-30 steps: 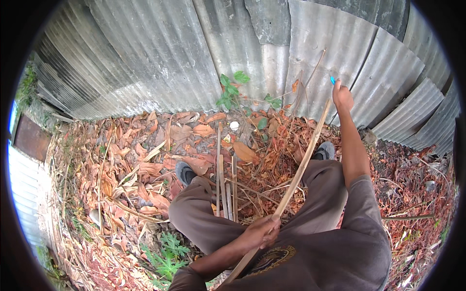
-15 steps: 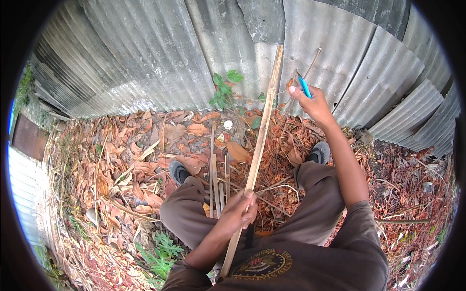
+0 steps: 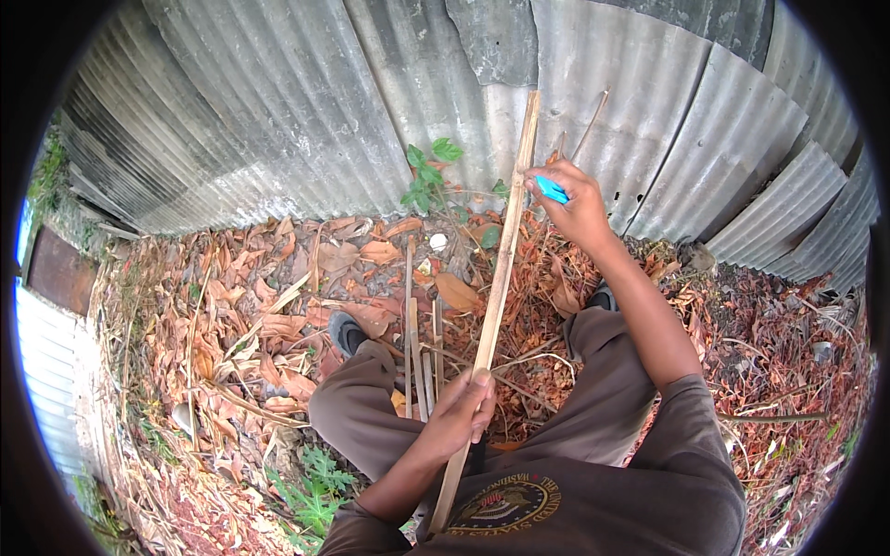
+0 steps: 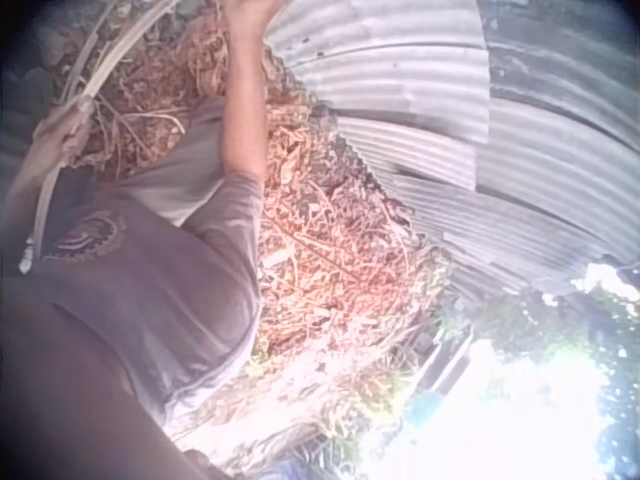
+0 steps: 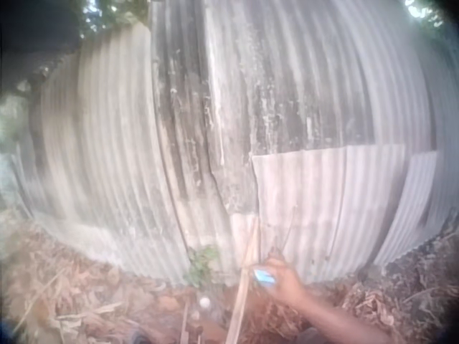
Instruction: The person sits on the ground and uses a blue utility knife to shave thin strips from a long wooden stick. They hold the stick with their left hand and repeatedly scrape the blade along its length, creating wood shavings that fall onto the leaf-covered ground.
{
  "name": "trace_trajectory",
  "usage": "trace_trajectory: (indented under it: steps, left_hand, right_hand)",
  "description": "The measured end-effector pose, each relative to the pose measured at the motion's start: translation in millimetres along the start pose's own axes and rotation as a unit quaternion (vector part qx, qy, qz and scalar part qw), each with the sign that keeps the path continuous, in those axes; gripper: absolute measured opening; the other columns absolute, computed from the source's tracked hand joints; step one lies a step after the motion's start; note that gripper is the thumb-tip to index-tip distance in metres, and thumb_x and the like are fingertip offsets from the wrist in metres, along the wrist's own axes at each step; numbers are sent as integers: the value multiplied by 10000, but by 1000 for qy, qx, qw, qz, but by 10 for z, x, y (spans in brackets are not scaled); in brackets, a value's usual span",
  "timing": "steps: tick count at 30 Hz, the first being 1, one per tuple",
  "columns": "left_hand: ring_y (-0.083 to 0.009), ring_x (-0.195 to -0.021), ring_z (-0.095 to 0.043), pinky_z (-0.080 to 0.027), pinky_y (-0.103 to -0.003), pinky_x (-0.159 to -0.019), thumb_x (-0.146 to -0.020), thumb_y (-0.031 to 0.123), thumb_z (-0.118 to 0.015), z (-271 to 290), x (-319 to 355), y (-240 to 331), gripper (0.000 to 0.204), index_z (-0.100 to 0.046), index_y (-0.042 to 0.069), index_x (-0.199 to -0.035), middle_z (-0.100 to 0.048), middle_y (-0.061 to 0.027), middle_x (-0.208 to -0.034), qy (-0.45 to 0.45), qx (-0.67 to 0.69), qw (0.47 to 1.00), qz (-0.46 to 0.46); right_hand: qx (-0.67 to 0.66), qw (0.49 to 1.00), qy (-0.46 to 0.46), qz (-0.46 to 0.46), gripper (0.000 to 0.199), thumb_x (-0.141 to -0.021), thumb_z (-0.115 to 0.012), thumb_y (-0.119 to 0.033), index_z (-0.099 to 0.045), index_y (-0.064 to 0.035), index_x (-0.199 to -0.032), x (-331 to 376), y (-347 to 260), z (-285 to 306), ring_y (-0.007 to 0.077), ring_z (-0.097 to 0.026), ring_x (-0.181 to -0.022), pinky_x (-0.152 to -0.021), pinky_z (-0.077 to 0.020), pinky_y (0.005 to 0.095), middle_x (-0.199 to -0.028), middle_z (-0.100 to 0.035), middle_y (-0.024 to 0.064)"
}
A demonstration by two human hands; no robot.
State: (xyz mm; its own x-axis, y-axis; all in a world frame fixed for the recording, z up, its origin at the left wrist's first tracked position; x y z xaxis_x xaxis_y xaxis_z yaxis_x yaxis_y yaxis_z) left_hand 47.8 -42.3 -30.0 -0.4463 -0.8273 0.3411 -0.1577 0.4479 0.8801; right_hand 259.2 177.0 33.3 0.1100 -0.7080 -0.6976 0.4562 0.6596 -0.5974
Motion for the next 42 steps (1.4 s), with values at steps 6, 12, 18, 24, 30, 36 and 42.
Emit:
trace_trajectory:
  steps: [6,12,18,24,30,36,42]
  left_hand:
    - [-53,-441,-344,-318,-204,-408,-1043,351,-353,-51,10,6,303,-423,109,-874,-380,29,-578,6,-14,1000,5]
    - [-51,-444,-347,-323,-201,-411,-1043,352,-352,-99,11,18,305,-427,107,-878,-382,32,-582,-5,-7,1000,4]
    - [-53,-452,-361,-337,-203,-419,-1044,330,-357,-88,-66,-5,287,-445,88,-915,-394,27,-596,-9,-10,1000,-9]
    - [-71,-490,-387,-361,-208,-477,-1036,292,-390,150,-460,263,281,-502,43,-1106,-428,4,-644,35,-34,999,-21]
    - [-74,-500,-381,-359,-227,-503,-1019,291,-379,449,-837,632,338,-531,57,-1210,-426,17,-654,68,39,997,-8]
    - [-62,-499,-376,-347,-199,-469,-1022,299,-371,524,-901,326,431,-490,-2,-1307,-440,8,-654,13,174,985,-11]
    - [-54,-540,-367,-350,-183,-482,-1022,320,-412,486,-843,287,465,-460,2,-1357,-461,-7,-701,5,190,982,-21]
  right_hand:
    - [-81,994,18,-76,92,-879,-615,-41,-617,-23,-969,49,194,-69,148,-570,-619,-568,-461,277,-821,-609,57]
    - [-405,840,105,-344,83,-913,-594,-120,-571,-51,-954,47,385,55,77,-383,-452,-432,-315,251,-756,-543,15]
    - [264,903,-120,-317,311,-871,-599,-327,-647,-20,-895,101,685,471,422,-622,-769,-711,-477,468,-770,-630,245]
    - [202,943,-138,-223,312,-838,-614,-324,-660,-44,-967,20,62,427,422,-615,-755,-711,-475,475,-751,-628,227]
    - [139,941,-246,-186,431,-856,-652,-422,-659,-8,-977,252,-444,-60,302,-613,-625,-627,-464,410,-657,-594,162]
    - [-80,937,-215,-262,428,-867,-678,-430,-666,-14,-968,503,15,-611,165,-511,-544,-531,-426,339,-623,-551,32]
    - [-382,773,-136,-488,272,-906,-663,-334,-566,-98,-814,537,-57,-954,50,-285,-447,-423,-240,237,-557,-352,-76]
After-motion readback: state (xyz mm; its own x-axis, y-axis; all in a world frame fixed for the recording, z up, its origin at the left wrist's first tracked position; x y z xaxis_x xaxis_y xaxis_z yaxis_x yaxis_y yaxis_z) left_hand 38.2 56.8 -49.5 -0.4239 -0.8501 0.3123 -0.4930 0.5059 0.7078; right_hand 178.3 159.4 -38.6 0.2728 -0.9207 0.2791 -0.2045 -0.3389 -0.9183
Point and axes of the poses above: each hand's wrist, its own x-axis away from the middle knuckle, its own z-axis out of the back of the hand, y = z × x, the point moved 6 cm from there along -x, towards the middle knuckle
